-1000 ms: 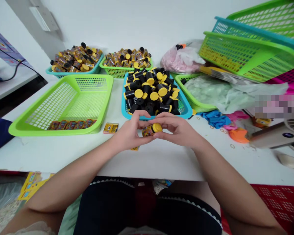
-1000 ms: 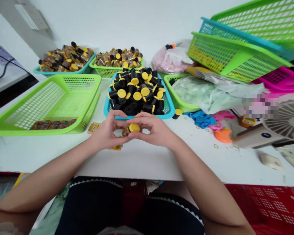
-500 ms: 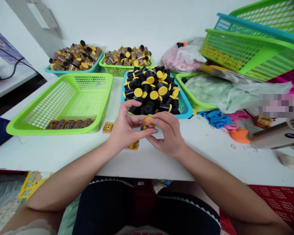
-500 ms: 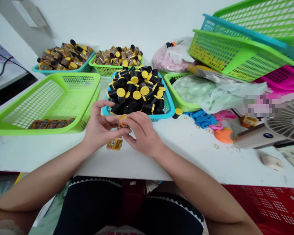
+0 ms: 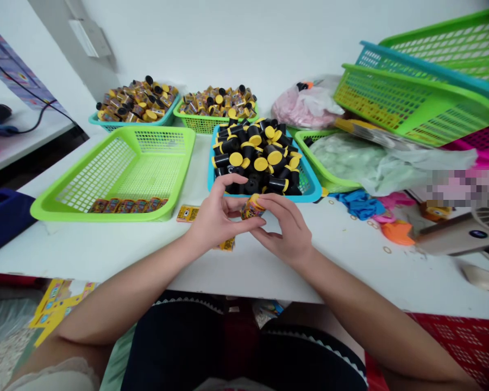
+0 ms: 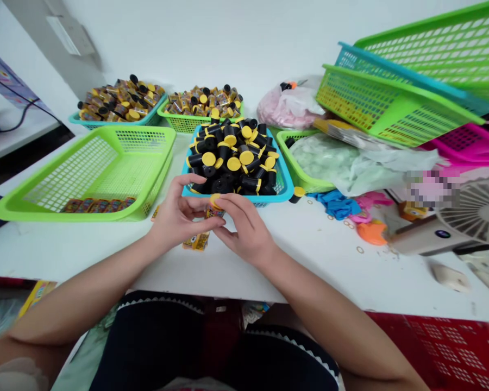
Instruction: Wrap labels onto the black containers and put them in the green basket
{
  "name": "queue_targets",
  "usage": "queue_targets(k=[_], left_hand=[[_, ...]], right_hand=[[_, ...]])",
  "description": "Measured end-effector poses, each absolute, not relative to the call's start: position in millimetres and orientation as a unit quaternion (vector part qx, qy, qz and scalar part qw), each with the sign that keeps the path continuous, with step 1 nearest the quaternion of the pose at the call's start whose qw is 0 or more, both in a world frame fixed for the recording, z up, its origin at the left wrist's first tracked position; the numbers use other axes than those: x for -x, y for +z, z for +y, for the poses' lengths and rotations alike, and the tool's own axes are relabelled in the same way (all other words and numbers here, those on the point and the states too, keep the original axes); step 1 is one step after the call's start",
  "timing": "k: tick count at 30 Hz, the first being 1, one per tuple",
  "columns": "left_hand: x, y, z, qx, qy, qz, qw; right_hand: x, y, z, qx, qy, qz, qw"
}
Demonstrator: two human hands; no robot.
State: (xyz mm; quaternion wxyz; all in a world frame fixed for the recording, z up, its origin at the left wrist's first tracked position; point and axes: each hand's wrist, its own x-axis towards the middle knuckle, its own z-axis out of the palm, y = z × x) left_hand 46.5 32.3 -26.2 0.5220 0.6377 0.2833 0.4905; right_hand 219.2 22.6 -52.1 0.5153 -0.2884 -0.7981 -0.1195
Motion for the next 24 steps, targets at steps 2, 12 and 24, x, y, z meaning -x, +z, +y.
queue_targets(k=[2, 12, 24], left_hand=[[-46.5, -28.4, 31.3, -0.640, 0.494, 0.285, 0.515], [-46.8, -35.5, 31.6, -0.632, 0.526, 0.270, 0.501], [44.2, 40.3, 38.6, -0.717, 0.411, 0.519, 0.219]], right_hand=[[-218.3, -51.7, 21.7, 0.291, -0.116, -0.795, 0.519], [-218.2, -56.1, 26.7, 0.277, -0.120, -0.812, 0.499], [-271.1, -25.2, 64.6, 0.546, -0.098, -0.776, 0.300]])
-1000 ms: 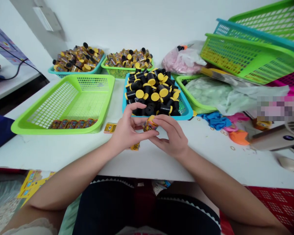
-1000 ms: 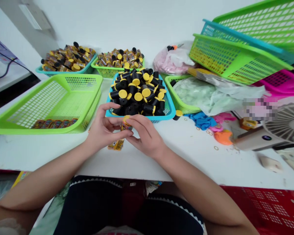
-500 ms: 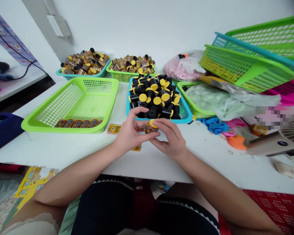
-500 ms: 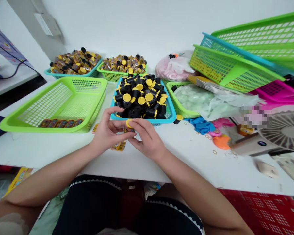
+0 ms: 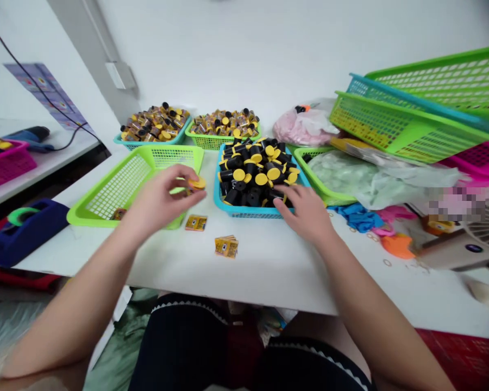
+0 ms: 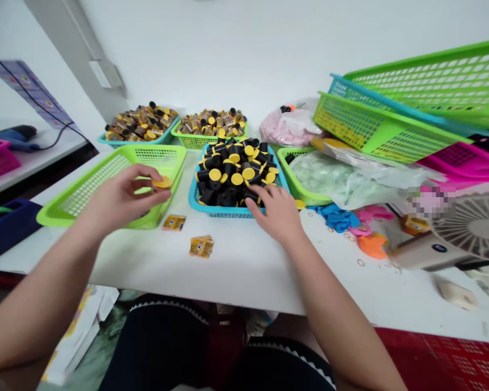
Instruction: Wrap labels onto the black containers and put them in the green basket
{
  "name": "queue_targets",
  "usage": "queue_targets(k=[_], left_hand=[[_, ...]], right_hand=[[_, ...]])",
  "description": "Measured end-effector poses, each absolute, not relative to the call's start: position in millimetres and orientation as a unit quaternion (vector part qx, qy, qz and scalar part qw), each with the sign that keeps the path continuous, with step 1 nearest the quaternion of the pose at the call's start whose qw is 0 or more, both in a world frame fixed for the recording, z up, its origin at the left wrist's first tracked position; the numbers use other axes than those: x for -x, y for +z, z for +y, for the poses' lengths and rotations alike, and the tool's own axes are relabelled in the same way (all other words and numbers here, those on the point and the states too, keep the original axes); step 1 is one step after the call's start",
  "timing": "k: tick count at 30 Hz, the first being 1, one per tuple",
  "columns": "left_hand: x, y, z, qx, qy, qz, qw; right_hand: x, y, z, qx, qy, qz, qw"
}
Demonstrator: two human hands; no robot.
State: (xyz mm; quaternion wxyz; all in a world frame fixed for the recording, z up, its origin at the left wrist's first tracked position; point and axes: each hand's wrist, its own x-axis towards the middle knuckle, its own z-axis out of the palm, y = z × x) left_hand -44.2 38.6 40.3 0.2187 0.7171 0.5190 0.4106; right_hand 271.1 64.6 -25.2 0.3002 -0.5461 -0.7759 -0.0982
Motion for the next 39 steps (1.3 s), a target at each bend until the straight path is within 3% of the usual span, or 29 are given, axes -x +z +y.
queue_targets(k=[2, 4, 10, 13, 17, 21, 24, 26, 32, 35, 39], left_hand=[[73.8, 52.0, 56.0, -0.712, 0.331, 0.592, 0.182], [95.8, 56.1, 76.5, -0.699, 0.243, 0.652, 0.166], [104.6, 30.6, 113.6, -0.702, 0.022, 0.695, 0.152], [99.3, 11.0, 118.8, -0.716, 0.010, 0.678, 0.163], [102.9, 6.9, 120.6, -0.743, 0.016, 0.652, 0.153], [89.9, 22.3, 93.7, -0.770, 0.113, 0.625, 0.058], [55.4, 12.4, 44.9, -0.885, 0.196, 0.423, -0.013], [28.2, -11.5, 8.0, -0.946, 0.133, 0.294, 0.001], [-9.6, -89.4, -74.1, -0.918, 0.023, 0.383, -0.096], [-2.6, -90.8, -101.7, -0.927, 0.048, 0.330, -0.170], [6.9, -66.0, -107.7, -0.948, 0.089, 0.257, -0.165]], right_hand=[[-273.2, -23.9, 72.0, 0.575, -0.060, -0.784, 0.225], [-273.4, -24.1, 76.8, 0.593, -0.025, -0.776, 0.215], [-273.8, -31.4, 78.1, 0.577, -0.002, -0.730, 0.366], [-273.4, -37.7, 77.8, 0.546, -0.022, -0.712, 0.440], [-274.3, -43.5, 80.7, 0.530, -0.024, -0.704, 0.473], [-275.0, -45.9, 82.5, 0.515, -0.037, -0.700, 0.494], [-273.1, -45.2, 80.1, 0.507, -0.048, -0.687, 0.519], [-270.8, -43.7, 76.8, 0.516, -0.061, -0.681, 0.516], [-267.2, -41.1, 70.5, 0.549, -0.073, -0.672, 0.491], [-267.4, -41.5, 71.2, 0.530, -0.060, -0.684, 0.497], [-266.8, -41.8, 72.4, 0.509, -0.051, -0.691, 0.511]])
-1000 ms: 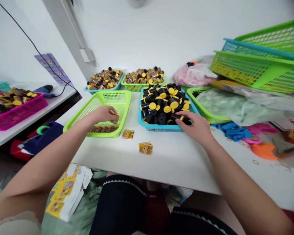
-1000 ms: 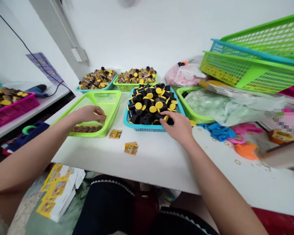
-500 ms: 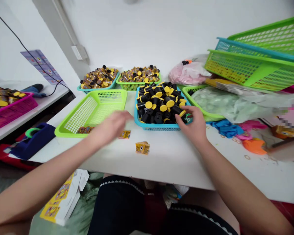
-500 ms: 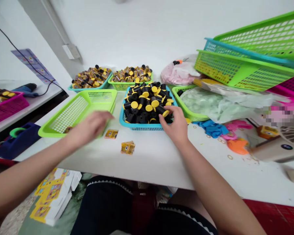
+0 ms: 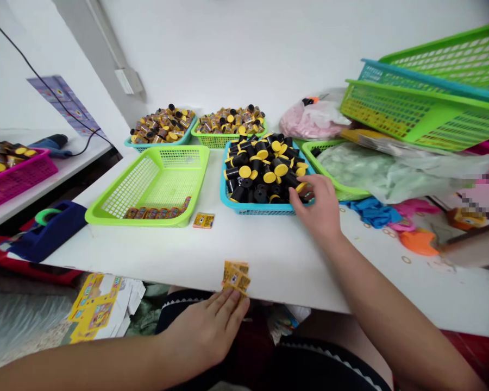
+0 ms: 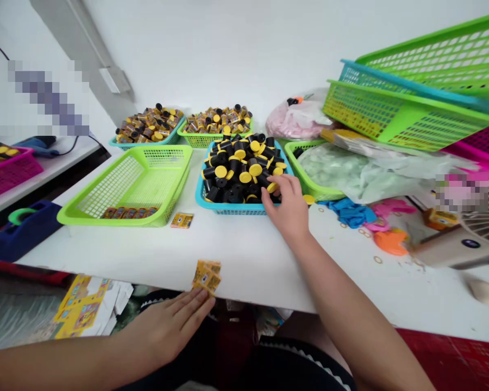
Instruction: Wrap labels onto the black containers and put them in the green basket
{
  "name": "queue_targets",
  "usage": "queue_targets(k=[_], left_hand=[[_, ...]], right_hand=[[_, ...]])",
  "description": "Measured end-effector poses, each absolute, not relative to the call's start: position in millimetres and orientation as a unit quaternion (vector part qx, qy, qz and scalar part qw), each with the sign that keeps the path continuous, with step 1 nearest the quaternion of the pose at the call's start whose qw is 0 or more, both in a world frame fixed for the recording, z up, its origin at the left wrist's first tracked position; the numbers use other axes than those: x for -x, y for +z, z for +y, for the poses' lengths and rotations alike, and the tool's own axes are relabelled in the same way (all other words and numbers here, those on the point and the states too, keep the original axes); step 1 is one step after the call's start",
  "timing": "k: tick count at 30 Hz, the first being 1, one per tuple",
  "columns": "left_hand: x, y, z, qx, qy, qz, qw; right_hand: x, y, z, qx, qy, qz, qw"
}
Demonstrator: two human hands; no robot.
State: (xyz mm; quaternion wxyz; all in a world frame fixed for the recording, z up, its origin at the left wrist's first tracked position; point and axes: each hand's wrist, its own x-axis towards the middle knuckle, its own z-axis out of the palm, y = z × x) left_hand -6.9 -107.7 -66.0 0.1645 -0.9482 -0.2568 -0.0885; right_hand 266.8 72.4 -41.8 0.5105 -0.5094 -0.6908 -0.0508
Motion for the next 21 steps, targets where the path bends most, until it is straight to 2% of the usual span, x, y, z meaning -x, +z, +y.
queue_targets(k=[4, 10, 14, 17, 21], left_hand=[[10.6, -43.0, -69.7, 0.943, -0.148, -0.259, 0.146], [-5.4, -7.8, 7.1, 0.845, -0.379, -0.347, -0.151], [-28.7, -7.2, 45.8, 0.774, -0.432, -0.360, -0.291], [-38.2, -24.5, 57.5, 0.751, -0.427, -0.382, -0.328], [-37.5, -44.9, 53.2, 0.765, -0.393, -0.365, -0.357]], right_hand=[[-268.1, -43.7, 73.9, 0.497, -0.045, -0.693, 0.521], [-268.3, -41.8, 73.0, 0.393, -0.029, -0.711, 0.583], [-262.9, -36.4, 64.5, 0.310, 0.139, -0.698, 0.630], [-260.7, -35.4, 57.5, 0.300, 0.303, -0.676, 0.601], [-260.0, -35.3, 52.8, 0.317, 0.416, -0.641, 0.562]])
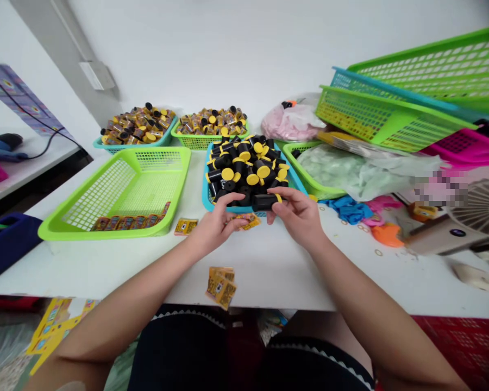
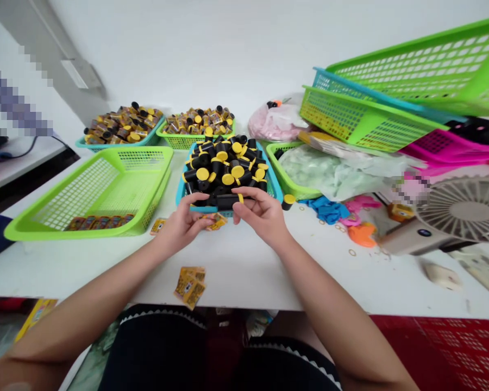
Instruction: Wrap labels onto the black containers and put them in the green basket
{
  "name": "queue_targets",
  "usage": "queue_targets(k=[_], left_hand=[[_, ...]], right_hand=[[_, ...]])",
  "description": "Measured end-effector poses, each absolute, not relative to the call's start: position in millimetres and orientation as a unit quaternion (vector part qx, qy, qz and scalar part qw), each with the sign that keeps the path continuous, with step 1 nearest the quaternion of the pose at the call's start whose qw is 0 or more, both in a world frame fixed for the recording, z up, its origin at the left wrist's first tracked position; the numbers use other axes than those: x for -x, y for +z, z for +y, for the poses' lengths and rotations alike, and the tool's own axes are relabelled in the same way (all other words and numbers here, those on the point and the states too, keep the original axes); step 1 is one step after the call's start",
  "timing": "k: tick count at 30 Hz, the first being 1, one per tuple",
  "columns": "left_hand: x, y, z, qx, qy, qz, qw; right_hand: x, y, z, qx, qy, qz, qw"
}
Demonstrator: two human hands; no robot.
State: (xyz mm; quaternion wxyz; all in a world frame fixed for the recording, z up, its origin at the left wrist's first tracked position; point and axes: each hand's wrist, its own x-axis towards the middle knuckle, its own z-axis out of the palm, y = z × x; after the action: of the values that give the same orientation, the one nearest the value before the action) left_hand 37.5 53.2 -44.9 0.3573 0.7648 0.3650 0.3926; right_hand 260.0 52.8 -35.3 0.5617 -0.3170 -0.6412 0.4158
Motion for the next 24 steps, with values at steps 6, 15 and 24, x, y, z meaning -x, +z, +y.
queue_targets(k=[6, 15, 24], left_hand=[[-31.5, -46.4, 46.3, -0.774, 0.363, 0.351, 0.382], [-32.4, -35.6, 38.2, -0.838, 0.290, 0.395, 0.241], [-27.7, -38.2, 40.6, -0.842, 0.339, 0.390, 0.157]], right_hand=[[-258.9, -29.4, 50.0, 0.310, 0.503, -0.585, 0.555], [-258.5, -24.4, 43.6, 0.309, 0.462, -0.649, 0.520], [-258.3, -24.0, 49.3, 0.372, 0.493, -0.634, 0.466]])
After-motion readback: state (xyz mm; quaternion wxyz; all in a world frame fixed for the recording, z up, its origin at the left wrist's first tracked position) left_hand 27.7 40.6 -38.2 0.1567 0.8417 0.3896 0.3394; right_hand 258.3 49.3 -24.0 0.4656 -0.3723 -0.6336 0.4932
